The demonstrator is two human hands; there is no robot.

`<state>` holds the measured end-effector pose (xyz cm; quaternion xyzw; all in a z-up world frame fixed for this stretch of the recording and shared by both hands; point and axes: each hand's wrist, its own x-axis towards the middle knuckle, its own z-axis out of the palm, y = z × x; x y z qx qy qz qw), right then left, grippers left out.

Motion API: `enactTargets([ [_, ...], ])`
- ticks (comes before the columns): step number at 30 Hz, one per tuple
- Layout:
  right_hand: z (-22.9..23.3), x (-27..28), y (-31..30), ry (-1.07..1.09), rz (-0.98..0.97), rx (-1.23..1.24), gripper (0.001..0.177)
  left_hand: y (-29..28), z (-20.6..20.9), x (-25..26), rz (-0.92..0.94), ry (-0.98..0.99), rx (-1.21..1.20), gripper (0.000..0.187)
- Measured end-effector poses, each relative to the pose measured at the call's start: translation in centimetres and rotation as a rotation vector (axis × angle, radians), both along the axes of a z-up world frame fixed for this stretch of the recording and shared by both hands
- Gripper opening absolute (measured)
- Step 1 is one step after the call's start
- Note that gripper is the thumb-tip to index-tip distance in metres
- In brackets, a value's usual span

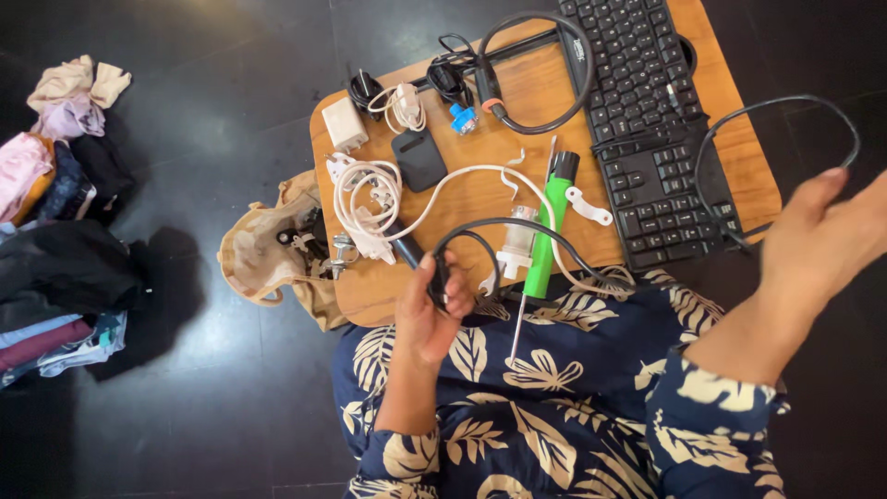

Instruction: The person organizes a pile of tangled electronic cables and accessories on a wooden table. They separate, untangle, and coil various white and black cables, including power adapters and a keyboard cable, placing them in neat piles.

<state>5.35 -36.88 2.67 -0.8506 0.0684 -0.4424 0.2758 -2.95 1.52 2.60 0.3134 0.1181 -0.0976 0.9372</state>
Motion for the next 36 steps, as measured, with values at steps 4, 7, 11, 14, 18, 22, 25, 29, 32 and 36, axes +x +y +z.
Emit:
enactTargets([
  [4, 3.9, -4.0, 7.8, 0.226, 0.766, 0.387, 0.055, -1.2, 1.2, -0.7, -0.115, -0.029, 0.034, 0.033],
  [7, 4.7, -3.6, 13.8, 0.234, 1.005, 0.009, 0.066, -1.1, 1.7, -0.9, -0.142, -0.074, 0.108, 0.034],
  [11, 4.5, -3.4, 14.7, 0.278, 1.068, 0.164, 0.032, -0.2, 1.5, -0.9, -0.203, -0.128, 0.138, 0.039],
  [14, 4.0, -3.8, 13.6, 0.187, 0.997, 0.233, 0.027, -0.1, 0.6, -0.4, -0.251, -0.096, -0.041, 0.045],
  [18, 3.4, -3.1, 13.9, 0.135, 0.861, 0.245, 0.021, 0.2, 0.0, 0.1, -0.342, -0.177, 0.161, 0.046],
  [22, 1.4, -1.0, 15.4, 0.065, 0.743, 0.158, 0.012, 0.9, -0.6, 0.1, -0.371, -0.296, 0.342, 0.032],
  [25, -0.5, 0.9, 16.8, 0.158, 0.652, 0.013, 0.015, 0.8, -0.7, 2.5, -0.231, -0.308, 0.160, 0.030],
  [29, -2.5, 2.1, 19.2, 0.248, 0.576, -0.225, 0.030, -1.2, -0.5, 7.3, 0.001, -0.284, -0.182, 0.026],
  [32, -2.7, 1.1, 20.5, 0.541, 0.571, -0.260, 0.046, -2.0, 0.6, 10.2, 0.160, -0.307, -0.180, 0.022],
  [36, -1.1, -1.9, 19.2, 0.481, 0.802, -0.261, 0.035, -2.5, 1.6, 13.6, 0.237, -0.505, 0.077, 0.022],
])
